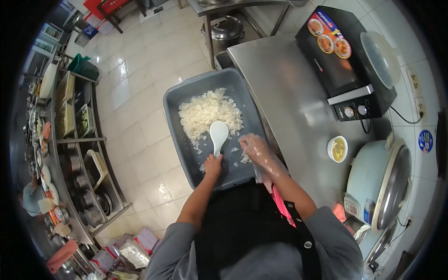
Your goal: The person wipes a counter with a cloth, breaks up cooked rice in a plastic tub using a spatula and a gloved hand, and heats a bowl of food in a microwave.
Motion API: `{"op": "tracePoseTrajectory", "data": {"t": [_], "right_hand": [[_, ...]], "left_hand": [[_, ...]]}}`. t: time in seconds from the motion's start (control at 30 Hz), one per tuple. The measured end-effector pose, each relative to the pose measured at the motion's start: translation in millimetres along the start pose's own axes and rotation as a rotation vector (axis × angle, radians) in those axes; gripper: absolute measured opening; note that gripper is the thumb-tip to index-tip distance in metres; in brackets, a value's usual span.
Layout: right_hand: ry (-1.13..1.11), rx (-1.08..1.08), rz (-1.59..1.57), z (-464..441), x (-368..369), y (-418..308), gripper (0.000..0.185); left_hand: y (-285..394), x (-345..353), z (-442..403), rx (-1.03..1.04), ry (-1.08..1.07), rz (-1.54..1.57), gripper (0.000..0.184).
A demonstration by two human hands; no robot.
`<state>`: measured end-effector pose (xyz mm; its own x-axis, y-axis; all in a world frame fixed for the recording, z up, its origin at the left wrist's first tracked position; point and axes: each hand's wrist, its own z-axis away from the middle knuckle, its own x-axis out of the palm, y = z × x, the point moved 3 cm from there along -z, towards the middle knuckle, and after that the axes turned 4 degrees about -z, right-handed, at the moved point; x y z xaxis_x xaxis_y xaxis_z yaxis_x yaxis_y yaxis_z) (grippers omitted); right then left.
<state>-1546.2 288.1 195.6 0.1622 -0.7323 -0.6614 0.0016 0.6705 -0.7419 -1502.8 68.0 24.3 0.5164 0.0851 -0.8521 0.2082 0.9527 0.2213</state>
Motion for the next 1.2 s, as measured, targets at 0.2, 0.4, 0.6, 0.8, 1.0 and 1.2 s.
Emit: {"op": "tracePoseTrajectory", "data": {"t": [0.2,0.4,0.6,0.8,1.0,1.2], "right_hand": [[-0.177,0.117,0.160,-104.3,59.1,42.5,0.022],[-0.180,-0.285,0.321,-175.8,138.4,11.2,0.032],[-0.452,-0.107,0.544,-127.2,183.9,4.8,0.048],[-0.386,-0.147,0.148,-49.8,168.1,49.6,0.032],[-0.365,0.178,-0.044,-31.3,165.1,82.3,0.019],[-0.343,0.276,0.089,-60.6,141.0,80.1,0.027]], "left_hand": [[4.4,-87.6,49.2,-0.034,0.054,0.323,0.042],[-7.6,-142.3,112.9,-0.078,0.265,0.562,0.040],[-18.7,-144.5,147.7,-0.409,0.346,0.990,0.042],[-34.9,-145.1,143.8,-0.389,0.461,0.779,0.044],[-49.2,-161.7,132.3,-0.375,0.534,0.840,0.041],[-58.5,-163.5,125.4,-0.305,0.560,0.725,0.041]]}}
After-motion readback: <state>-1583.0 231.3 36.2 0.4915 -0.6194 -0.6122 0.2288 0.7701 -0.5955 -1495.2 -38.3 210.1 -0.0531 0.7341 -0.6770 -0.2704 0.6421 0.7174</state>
